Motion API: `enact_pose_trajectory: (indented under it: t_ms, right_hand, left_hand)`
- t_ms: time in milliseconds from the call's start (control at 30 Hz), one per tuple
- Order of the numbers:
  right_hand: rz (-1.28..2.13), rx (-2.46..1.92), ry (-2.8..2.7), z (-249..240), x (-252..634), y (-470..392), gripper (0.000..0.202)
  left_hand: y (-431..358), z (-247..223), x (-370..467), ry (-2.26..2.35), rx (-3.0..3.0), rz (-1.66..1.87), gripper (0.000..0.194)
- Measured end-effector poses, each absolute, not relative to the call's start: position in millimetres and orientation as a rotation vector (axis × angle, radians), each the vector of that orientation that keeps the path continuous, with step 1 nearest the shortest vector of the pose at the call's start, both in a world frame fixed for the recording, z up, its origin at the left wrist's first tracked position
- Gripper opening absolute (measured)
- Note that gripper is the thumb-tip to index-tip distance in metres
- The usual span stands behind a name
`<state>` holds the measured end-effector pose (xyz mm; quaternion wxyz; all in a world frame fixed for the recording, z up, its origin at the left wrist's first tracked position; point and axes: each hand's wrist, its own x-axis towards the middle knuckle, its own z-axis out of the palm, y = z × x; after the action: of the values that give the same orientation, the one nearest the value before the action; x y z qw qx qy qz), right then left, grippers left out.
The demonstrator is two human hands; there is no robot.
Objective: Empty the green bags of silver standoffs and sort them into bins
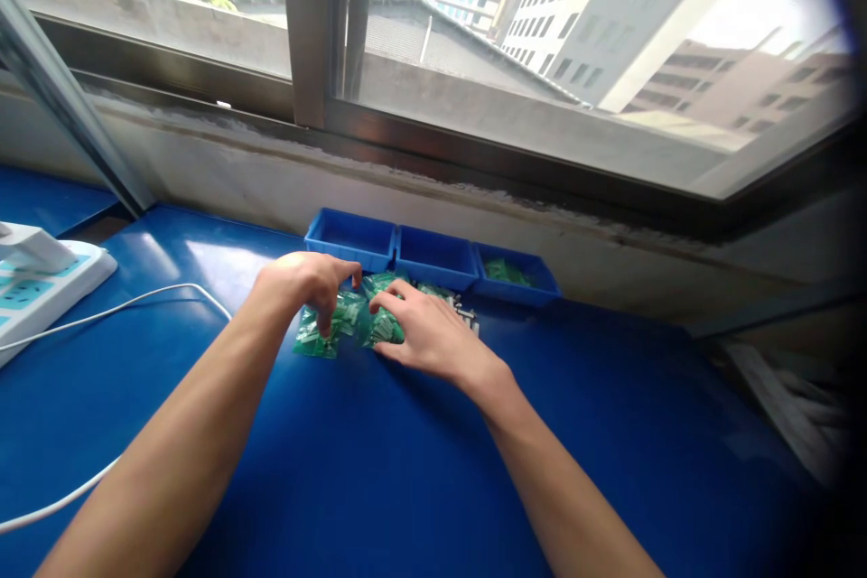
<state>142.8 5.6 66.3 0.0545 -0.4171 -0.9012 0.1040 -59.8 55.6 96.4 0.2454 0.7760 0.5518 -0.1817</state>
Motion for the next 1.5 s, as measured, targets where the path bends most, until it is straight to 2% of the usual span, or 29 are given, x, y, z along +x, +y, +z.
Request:
enact_pose_trajectory:
  t_ms: [67, 200, 333, 433, 600, 733, 800, 933, 1000, 1233, 1433, 1500]
  right_hand:
    - [0.349, -1.237, -2.737, 62.3, 143.6, 7.7, 0.040]
    - [0.466, -1.164, -2.708, 54.3, 147.6, 10.7, 0.050]
    - [0.531, -1.127, -2.688, 49.8, 149.9, 12.3, 0.049]
    - [0.529, -1.147, -2.688, 48.2, 151.9, 12.5, 0.050]
    - [0.528, -1.152, -2.621, 45.0, 156.0, 10.7, 0.051]
    - [0.576, -1.161, -2.565, 48.9, 156.8, 12.4, 0.037]
    - [0.770, -1.223, -2.460, 54.9, 160.0, 15.4, 0.035]
    - [1.429, -1.180, -2.063, 69.0, 179.9, 24.2, 0.047]
    - [1.555, -1.143, -1.915, 73.4, 194.6, 29.4, 0.046]
    - [1.503, -1.425, -1.857, 73.8, 236.6, 44.9, 0.050]
    - [0.993, -1.741, -1.898, 92.2, 246.3, 40.5, 0.048]
    - [0.993, -1.681, -1.888, 102.8, 246.7, 36.1, 0.045]
  left_hand:
    - [57.4, 95.1, -61.3, 1.505, 2.113, -0.487, 0.090]
    - [60.7, 94.5, -63.8, 1.483, 2.163, -0.465, 0.069]
    - [64.0, 94.8, -65.9, 1.408, 2.222, -0.413, 0.046]
    - [63.6, 99.3, -69.3, 1.381, 2.236, -0.347, 0.036]
    - [54.6, 121.6, -74.0, 1.332, 2.298, -0.189, 0.035]
    - [49.6, 135.6, -71.9, 1.272, 2.316, 0.086, 0.036]
    - [50.5, 134.4, -68.1, 1.245, 2.279, 0.240, 0.036]
    - [55.4, 117.0, -52.8, 1.175, 2.164, 0.410, 0.034]
    - [57.6, 105.0, -41.6, 1.167, 2.113, 0.483, 0.035]
    - [63.4, 76.5, -13.3, 1.173, 2.006, 0.763, 0.043]
    - [58.7, 74.6, -5.2, 1.012, 1.764, 0.728, 0.046]
    - [56.0, 74.9, -0.8, 0.957, 1.680, 0.733, 0.048]
